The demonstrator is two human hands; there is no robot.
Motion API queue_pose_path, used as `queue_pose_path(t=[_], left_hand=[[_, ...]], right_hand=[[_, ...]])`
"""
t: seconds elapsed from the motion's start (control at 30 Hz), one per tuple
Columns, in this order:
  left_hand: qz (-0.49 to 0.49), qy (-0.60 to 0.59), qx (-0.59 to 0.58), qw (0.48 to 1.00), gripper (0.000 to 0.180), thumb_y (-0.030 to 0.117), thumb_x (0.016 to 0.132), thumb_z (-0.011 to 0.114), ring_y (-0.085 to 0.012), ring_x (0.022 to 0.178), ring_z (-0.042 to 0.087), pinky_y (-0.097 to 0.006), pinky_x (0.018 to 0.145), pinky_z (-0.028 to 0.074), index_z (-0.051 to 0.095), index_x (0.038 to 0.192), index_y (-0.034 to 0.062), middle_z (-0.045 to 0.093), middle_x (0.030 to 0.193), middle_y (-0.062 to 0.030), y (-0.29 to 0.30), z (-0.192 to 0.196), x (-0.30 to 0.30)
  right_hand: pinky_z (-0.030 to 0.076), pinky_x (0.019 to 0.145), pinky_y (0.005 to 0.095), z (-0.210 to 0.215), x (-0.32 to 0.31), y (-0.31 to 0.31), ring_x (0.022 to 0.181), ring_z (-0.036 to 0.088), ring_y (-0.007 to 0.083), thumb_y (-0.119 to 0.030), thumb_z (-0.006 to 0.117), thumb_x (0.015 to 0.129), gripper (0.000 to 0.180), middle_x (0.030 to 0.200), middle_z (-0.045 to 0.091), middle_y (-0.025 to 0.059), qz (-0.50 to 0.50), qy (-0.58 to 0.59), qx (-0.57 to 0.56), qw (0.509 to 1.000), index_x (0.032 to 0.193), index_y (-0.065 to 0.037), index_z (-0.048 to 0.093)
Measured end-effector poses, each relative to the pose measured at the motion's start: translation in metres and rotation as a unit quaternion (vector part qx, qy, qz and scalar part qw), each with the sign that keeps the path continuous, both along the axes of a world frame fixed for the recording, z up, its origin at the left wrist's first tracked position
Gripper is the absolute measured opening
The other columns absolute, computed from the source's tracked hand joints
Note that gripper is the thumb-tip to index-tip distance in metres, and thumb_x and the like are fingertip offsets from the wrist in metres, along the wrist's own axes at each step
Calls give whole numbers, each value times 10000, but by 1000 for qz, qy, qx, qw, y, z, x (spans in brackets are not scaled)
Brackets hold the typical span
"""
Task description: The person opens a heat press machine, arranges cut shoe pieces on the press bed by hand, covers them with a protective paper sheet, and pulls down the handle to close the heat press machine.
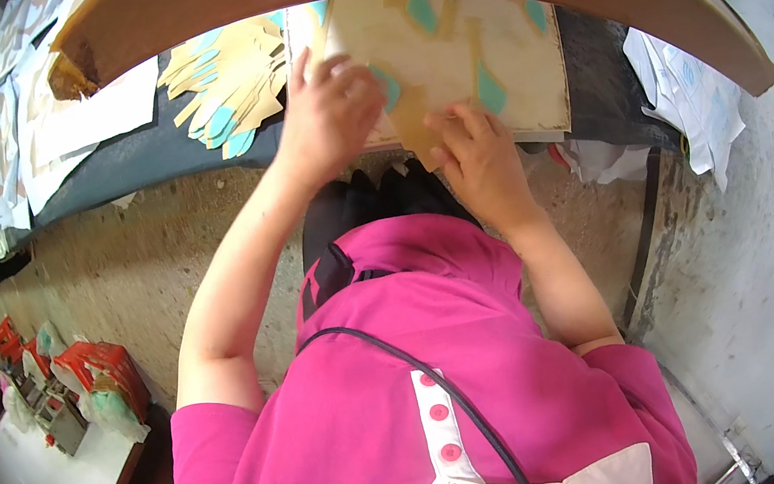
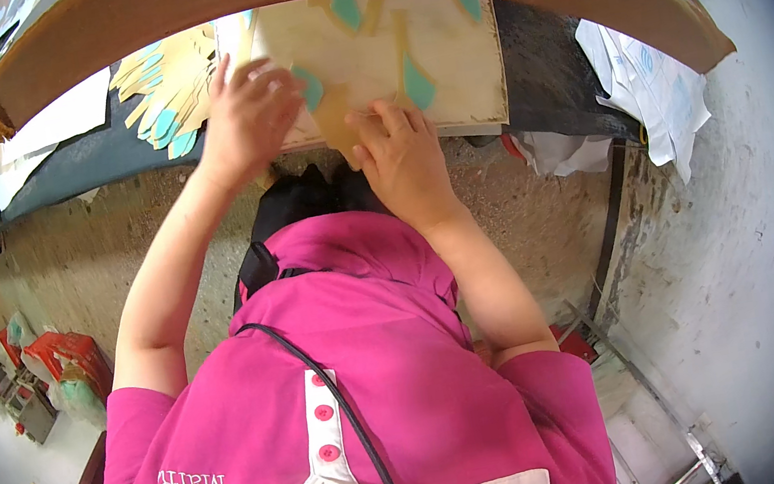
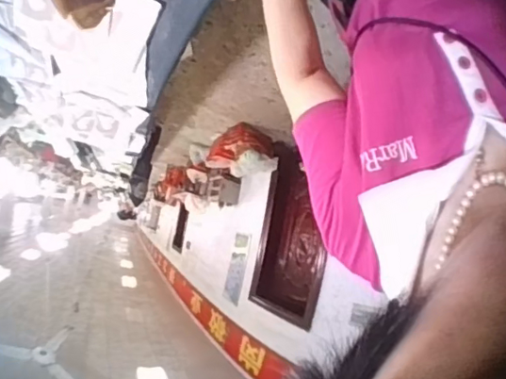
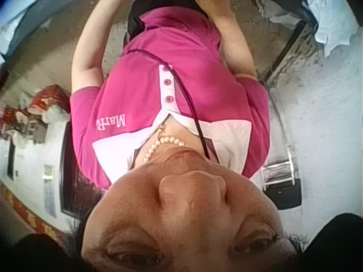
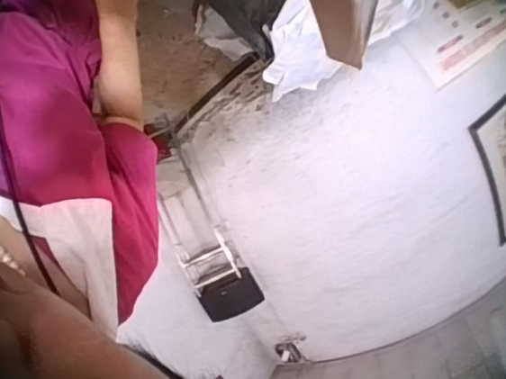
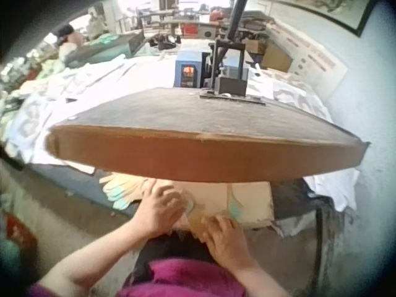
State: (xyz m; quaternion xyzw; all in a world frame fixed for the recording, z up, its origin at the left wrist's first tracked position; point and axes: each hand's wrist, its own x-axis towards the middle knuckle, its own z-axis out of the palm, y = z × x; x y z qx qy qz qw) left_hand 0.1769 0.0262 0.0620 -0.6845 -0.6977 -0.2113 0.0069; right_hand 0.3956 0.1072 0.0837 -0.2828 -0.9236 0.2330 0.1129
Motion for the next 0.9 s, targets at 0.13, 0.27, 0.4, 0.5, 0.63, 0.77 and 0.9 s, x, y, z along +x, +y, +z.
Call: queue_pose_path(t=[0.13, 0.27, 0.4, 0.5, 0.63, 0.77, 0.9], left_hand=[[-29, -26, -31, 999, 224, 237, 831, 666, -242, 1185, 501, -518, 1119, 241, 665, 1047, 175, 611, 1099, -2, -4, -4, 34], [22, 14, -47, 999, 242, 294, 872, 623, -249, 1221, 484, -546, 1119, 215, 667, 1072, 164, 596, 1168, -16, 10, -6, 36], [24, 19, -47, 998, 260, 310, 895, 599, -264, 1248, 470, -551, 1117, 209, 659, 1097, 158, 596, 1186, -24, 22, -8, 30], [31, 35, -43, 998, 258, 312, 906, 592, -274, 1269, 458, -557, 1117, 203, 656, 1101, 156, 600, 1193, -30, 30, -7, 26], [30, 11, -47, 998, 267, 307, 910, 587, -290, 1275, 453, -567, 1116, 194, 640, 1131, 167, 606, 1196, -48, 37, -3, 25], [28, 27, -57, 998, 287, 300, 896, 602, -299, 1261, 464, -571, 1108, 207, 615, 1161, 190, 604, 1196, -54, 37, -4, 24], [31, 45, -59, 997, 299, 299, 874, 622, -297, 1241, 478, -574, 1096, 226, 610, 1156, 199, 601, 1197, -48, 37, -5, 21]], right_hand=[[412, 940, 441, -2, 1, -5, 1076, 522, 316, -139, 653, 813, 340, 1165, 544, 114, -7, -12, 35, 999, 1147, -82, 625], [409, 944, 443, -6, -6, 3, 1088, 520, 313, -155, 673, 795, 366, 1159, 544, 112, -17, -7, 63, 998, 1152, -86, 628], [408, 944, 446, -10, -15, 10, 1083, 521, 310, -172, 683, 789, 377, 1144, 549, 107, -33, -2, 76, 997, 1152, -91, 625], [406, 945, 451, -12, -22, 13, 1081, 521, 310, -185, 687, 789, 379, 1138, 550, 94, -53, -3, 82, 995, 1153, -102, 619], [404, 967, 451, -8, -34, 16, 1164, 506, 303, -211, 682, 818, 398, 1218, 552, 97, -74, -38, 52, 995, 1200, -122, 613], [400, 970, 461, -13, -43, 17, 1174, 501, 310, -214, 690, 814, 409, 1230, 549, 108, -87, -38, 47, 994, 1205, -122, 611], [398, 969, 469, -15, -47, 18, 1184, 496, 317, -207, 695, 809, 409, 1245, 542, 122, -93, -18, 56, 994, 1202, -126, 612]])
